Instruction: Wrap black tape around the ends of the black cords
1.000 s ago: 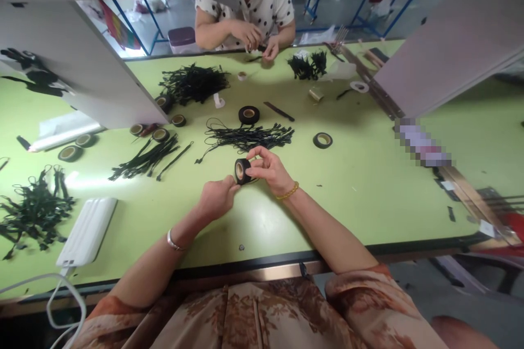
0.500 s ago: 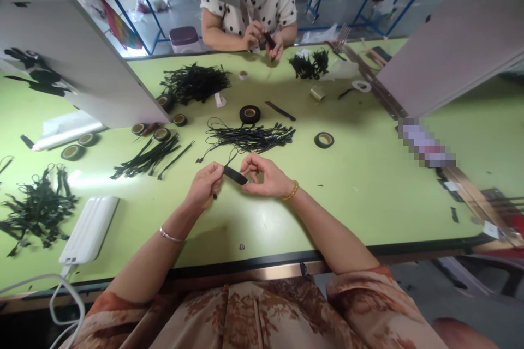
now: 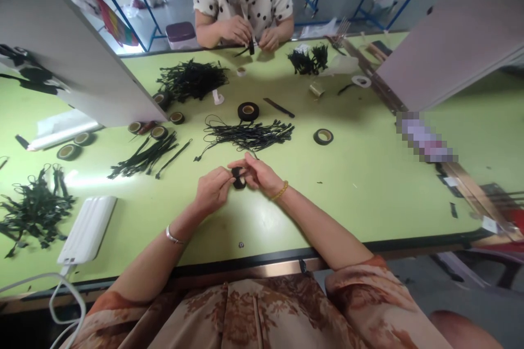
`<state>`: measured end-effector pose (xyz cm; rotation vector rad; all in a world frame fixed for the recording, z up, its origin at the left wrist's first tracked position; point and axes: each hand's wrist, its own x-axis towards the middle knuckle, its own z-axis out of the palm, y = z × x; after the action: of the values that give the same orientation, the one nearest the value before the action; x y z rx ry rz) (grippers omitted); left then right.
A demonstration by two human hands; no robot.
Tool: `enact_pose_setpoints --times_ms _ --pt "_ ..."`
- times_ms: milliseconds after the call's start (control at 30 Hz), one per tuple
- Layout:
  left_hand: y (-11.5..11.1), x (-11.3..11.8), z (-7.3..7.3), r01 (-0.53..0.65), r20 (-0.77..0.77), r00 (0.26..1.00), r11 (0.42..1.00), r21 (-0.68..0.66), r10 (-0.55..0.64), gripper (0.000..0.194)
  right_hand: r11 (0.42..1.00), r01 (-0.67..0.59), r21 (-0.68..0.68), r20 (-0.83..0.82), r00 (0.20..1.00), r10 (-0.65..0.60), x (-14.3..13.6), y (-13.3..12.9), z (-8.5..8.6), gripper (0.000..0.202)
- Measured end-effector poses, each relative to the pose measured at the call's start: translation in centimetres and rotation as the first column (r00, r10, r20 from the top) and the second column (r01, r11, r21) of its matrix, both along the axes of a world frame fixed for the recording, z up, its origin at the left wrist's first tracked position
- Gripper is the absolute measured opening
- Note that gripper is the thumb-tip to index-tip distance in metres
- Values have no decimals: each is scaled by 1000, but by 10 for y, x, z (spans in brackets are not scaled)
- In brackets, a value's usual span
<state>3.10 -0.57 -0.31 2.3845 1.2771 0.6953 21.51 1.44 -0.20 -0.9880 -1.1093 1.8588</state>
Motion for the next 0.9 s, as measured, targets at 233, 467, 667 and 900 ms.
enact_pose_setpoints --times_ms 233,467,667,900 --pt "-7 5 6 152 -152 976 988 -16 -153 30 971 239 -1 -38 970 -239 -8 -3 3 36" --pt "-12 14 7 37 -284 956 994 -108 -66 35 959 105 263 -1 994 -108 16 -4 20 32" --pt "-8 12 6 -138 -274 959 968 -208 78 30 901 -48 432 163 986 -26 21 -14 33 35" --pt "1 9 -3 -10 442 821 783 -622 362 33 876 -91 473 166 986 12 21 -14 32 39"
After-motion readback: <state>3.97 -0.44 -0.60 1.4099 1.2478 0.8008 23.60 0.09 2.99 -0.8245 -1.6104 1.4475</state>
